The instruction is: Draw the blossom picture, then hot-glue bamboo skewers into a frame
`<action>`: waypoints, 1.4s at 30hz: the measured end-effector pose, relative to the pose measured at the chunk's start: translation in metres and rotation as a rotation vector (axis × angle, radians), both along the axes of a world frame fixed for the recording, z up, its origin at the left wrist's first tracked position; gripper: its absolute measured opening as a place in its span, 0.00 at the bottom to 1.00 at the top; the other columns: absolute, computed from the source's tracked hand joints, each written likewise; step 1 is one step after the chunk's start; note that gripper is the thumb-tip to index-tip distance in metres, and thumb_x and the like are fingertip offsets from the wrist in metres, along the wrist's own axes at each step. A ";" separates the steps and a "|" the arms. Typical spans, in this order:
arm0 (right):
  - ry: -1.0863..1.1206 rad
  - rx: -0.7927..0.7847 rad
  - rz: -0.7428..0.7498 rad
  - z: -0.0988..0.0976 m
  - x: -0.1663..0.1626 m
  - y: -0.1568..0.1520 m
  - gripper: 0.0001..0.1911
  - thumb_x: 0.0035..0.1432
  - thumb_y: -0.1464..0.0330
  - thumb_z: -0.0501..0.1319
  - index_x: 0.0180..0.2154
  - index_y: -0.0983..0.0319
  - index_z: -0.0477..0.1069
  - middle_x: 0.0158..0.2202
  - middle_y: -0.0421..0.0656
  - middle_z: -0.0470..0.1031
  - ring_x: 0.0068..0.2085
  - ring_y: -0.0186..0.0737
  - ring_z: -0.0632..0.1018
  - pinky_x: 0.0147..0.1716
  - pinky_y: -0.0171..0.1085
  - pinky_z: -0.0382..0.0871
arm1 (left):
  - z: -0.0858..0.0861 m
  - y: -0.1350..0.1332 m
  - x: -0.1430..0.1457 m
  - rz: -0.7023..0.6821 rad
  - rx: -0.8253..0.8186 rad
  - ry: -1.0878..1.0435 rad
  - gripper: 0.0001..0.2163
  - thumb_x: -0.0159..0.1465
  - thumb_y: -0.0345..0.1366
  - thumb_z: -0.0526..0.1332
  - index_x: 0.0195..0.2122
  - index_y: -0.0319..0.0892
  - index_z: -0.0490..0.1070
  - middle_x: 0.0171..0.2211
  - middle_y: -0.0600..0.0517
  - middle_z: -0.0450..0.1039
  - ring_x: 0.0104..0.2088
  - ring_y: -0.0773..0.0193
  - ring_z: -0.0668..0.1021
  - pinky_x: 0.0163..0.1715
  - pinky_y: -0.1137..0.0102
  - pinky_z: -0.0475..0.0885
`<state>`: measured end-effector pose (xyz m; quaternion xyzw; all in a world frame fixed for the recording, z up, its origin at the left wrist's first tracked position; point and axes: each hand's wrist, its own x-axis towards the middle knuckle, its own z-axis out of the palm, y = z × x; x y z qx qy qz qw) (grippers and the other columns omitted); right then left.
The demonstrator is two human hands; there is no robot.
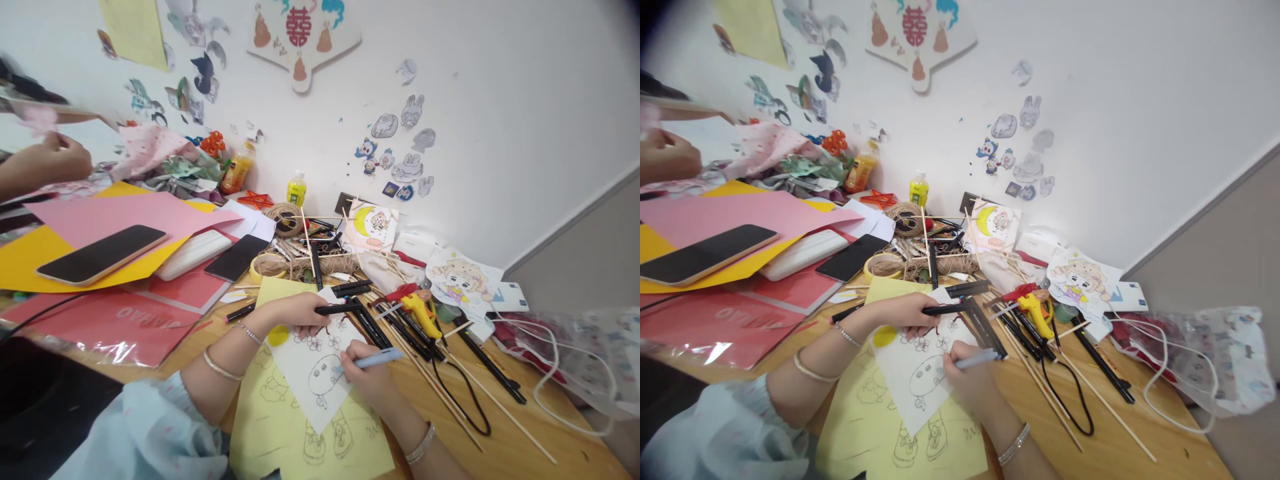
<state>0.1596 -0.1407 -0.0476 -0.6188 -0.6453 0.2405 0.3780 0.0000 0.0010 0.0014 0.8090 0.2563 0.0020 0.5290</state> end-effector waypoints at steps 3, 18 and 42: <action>0.013 0.004 -0.002 0.000 0.000 0.000 0.18 0.53 0.65 0.53 0.15 0.58 0.53 0.14 0.34 0.56 0.20 0.33 0.60 0.22 0.34 0.54 | 0.000 0.000 0.000 0.001 0.001 0.004 0.07 0.54 0.40 0.56 0.25 0.42 0.63 0.19 0.56 0.69 0.16 0.69 0.70 0.16 0.73 0.66; -0.011 0.046 0.008 0.002 0.001 -0.001 0.17 0.55 0.66 0.53 0.16 0.58 0.53 0.15 0.34 0.57 0.20 0.33 0.61 0.22 0.34 0.52 | -0.001 0.001 0.000 0.009 -0.017 0.006 0.08 0.55 0.41 0.57 0.27 0.42 0.63 0.19 0.56 0.69 0.16 0.69 0.69 0.16 0.73 0.66; 0.047 -0.035 -0.001 0.002 0.000 -0.001 0.17 0.54 0.64 0.53 0.16 0.58 0.54 0.15 0.34 0.58 0.21 0.33 0.62 0.23 0.34 0.53 | -0.004 0.003 0.000 0.011 -0.015 0.014 0.09 0.55 0.43 0.58 0.27 0.42 0.64 0.18 0.56 0.69 0.17 0.68 0.70 0.16 0.74 0.65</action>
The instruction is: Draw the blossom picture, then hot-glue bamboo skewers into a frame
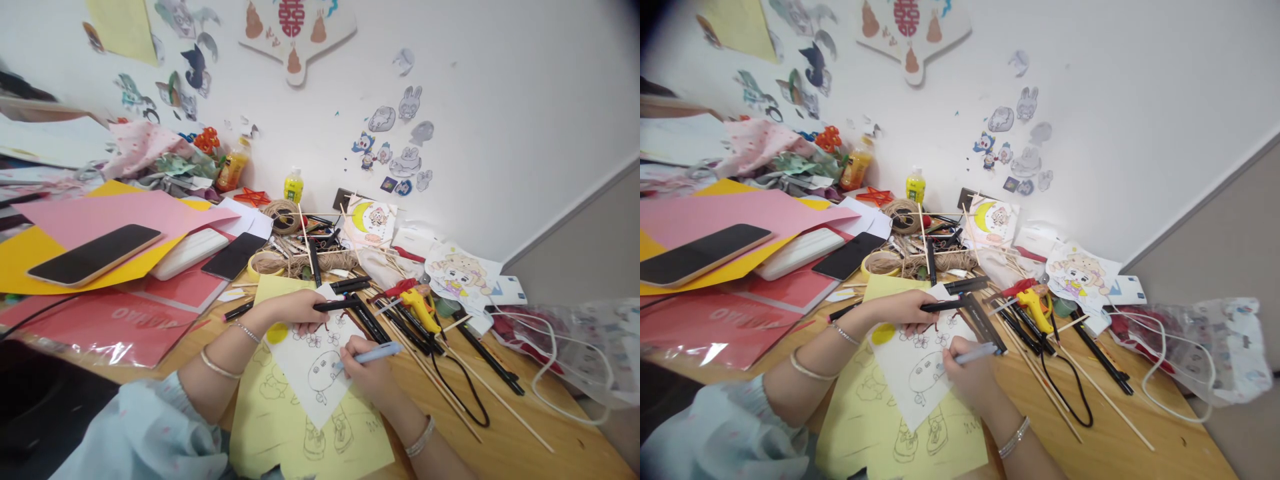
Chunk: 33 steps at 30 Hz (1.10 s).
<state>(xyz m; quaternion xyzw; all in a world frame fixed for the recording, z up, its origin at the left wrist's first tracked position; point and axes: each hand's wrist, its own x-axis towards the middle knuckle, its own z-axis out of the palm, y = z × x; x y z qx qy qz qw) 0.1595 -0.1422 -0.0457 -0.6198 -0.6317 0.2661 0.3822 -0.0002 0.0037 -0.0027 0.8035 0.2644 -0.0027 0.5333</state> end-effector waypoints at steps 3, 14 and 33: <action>-0.007 0.014 0.005 -0.001 0.000 0.000 0.17 0.54 0.65 0.53 0.16 0.58 0.53 0.15 0.35 0.58 0.21 0.33 0.62 0.22 0.34 0.52 | 0.001 -0.001 0.000 0.001 0.005 0.001 0.08 0.55 0.42 0.58 0.27 0.42 0.64 0.18 0.56 0.68 0.17 0.68 0.70 0.16 0.74 0.65; -0.046 0.042 -0.021 -0.008 0.002 0.002 0.17 0.54 0.65 0.52 0.16 0.58 0.52 0.15 0.34 0.55 0.20 0.33 0.61 0.22 0.34 0.51 | -0.002 0.001 0.000 -0.003 0.019 0.005 0.08 0.55 0.41 0.57 0.27 0.42 0.65 0.18 0.55 0.69 0.17 0.68 0.70 0.16 0.74 0.65; -0.049 0.003 -0.034 -0.005 0.001 0.002 0.15 0.53 0.64 0.50 0.17 0.57 0.50 0.15 0.34 0.54 0.21 0.33 0.61 0.22 0.35 0.51 | -0.001 0.001 0.000 -0.002 0.013 0.007 0.09 0.55 0.42 0.58 0.27 0.42 0.65 0.19 0.56 0.69 0.17 0.69 0.70 0.16 0.74 0.65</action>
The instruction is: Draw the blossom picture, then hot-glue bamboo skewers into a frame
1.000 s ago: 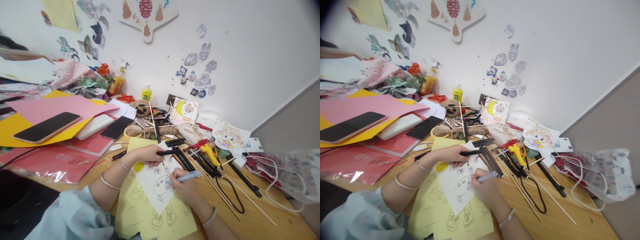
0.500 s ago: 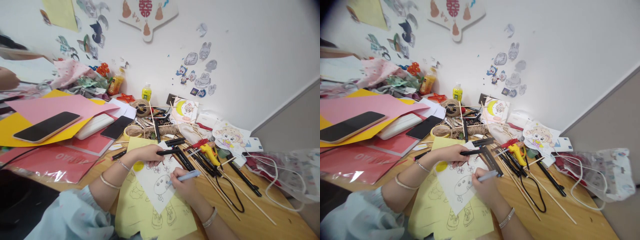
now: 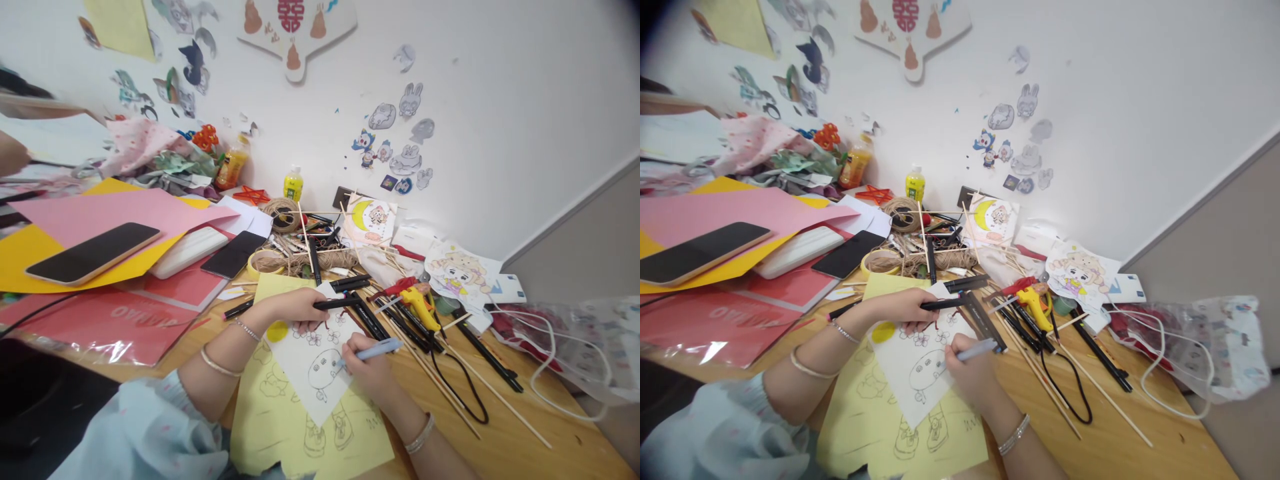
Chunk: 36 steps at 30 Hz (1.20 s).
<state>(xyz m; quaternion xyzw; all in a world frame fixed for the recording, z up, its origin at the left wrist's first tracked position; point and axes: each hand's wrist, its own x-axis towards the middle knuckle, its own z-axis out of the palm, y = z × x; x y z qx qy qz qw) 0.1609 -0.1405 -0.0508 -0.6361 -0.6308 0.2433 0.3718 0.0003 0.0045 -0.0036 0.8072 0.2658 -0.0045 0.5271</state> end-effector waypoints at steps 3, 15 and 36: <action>0.001 0.001 -0.001 -0.001 0.000 0.000 0.15 0.53 0.64 0.50 0.17 0.57 0.49 0.16 0.34 0.54 0.21 0.33 0.61 0.22 0.35 0.51 | 0.001 0.000 0.000 0.002 0.003 0.001 0.09 0.55 0.43 0.58 0.27 0.42 0.65 0.18 0.56 0.69 0.17 0.69 0.70 0.16 0.74 0.65; 0.074 0.031 -0.032 0.003 -0.001 -0.002 0.16 0.54 0.64 0.51 0.17 0.57 0.51 0.15 0.34 0.57 0.21 0.34 0.63 0.23 0.34 0.54 | -0.001 0.001 0.000 -0.010 0.007 -0.004 0.08 0.56 0.41 0.56 0.27 0.42 0.65 0.18 0.55 0.69 0.17 0.68 0.70 0.15 0.75 0.64; -0.127 0.012 0.126 0.008 -0.014 -0.009 0.16 0.55 0.65 0.50 0.18 0.58 0.49 0.17 0.35 0.55 0.22 0.33 0.61 0.22 0.35 0.50 | -0.004 0.002 0.001 -0.026 0.011 -0.024 0.07 0.57 0.40 0.57 0.28 0.43 0.65 0.18 0.56 0.69 0.15 0.68 0.70 0.15 0.74 0.66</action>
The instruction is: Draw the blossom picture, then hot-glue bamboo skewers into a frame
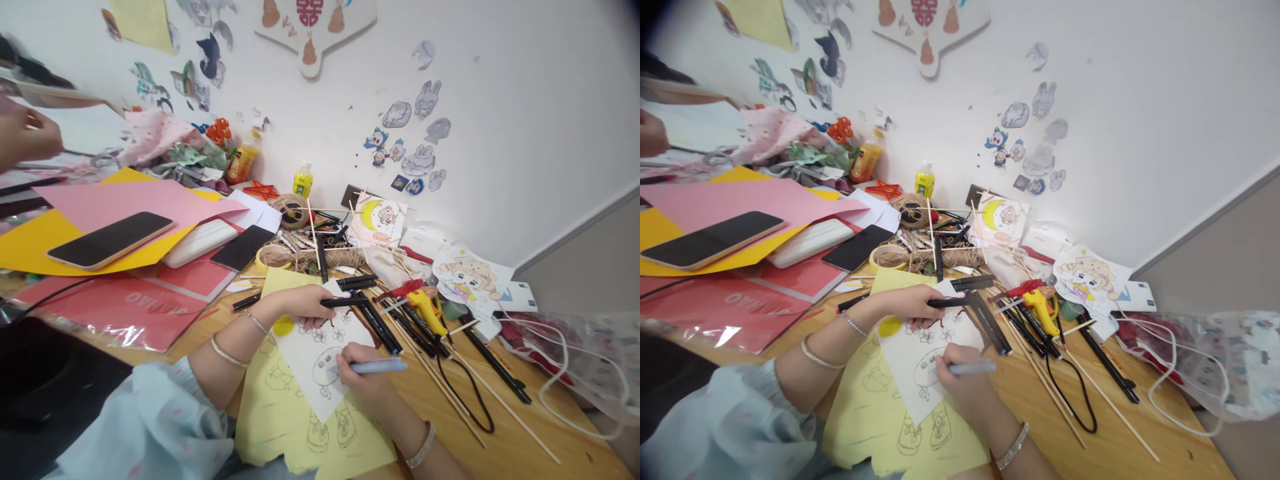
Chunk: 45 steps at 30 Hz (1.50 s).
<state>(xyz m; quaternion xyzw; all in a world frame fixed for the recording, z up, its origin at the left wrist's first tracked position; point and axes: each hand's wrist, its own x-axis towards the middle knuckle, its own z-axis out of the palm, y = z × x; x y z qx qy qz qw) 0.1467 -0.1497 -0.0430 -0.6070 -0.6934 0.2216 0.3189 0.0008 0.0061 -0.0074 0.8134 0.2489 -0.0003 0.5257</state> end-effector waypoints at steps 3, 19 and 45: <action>-0.013 -0.006 -0.003 0.000 0.000 0.000 0.17 0.55 0.65 0.50 0.18 0.58 0.48 0.17 0.35 0.55 0.22 0.33 0.61 0.22 0.35 0.49 | 0.001 -0.001 0.000 -0.001 -0.004 -0.002 0.06 0.56 0.40 0.57 0.29 0.43 0.65 0.18 0.57 0.69 0.15 0.68 0.71 0.15 0.74 0.66; 0.006 -0.008 0.037 0.005 -0.002 -0.001 0.17 0.54 0.65 0.51 0.17 0.59 0.49 0.16 0.35 0.55 0.21 0.33 0.60 0.22 0.35 0.50 | 0.002 -0.002 0.000 0.011 -0.012 0.005 0.07 0.56 0.40 0.58 0.29 0.43 0.65 0.18 0.57 0.69 0.16 0.67 0.71 0.17 0.73 0.66; 0.070 -0.034 0.020 0.000 0.000 0.000 0.17 0.55 0.65 0.51 0.17 0.58 0.50 0.16 0.35 0.56 0.21 0.33 0.61 0.22 0.35 0.51 | 0.001 -0.001 0.000 0.006 -0.005 -0.002 0.07 0.55 0.40 0.57 0.28 0.43 0.65 0.19 0.56 0.70 0.17 0.67 0.72 0.16 0.73 0.66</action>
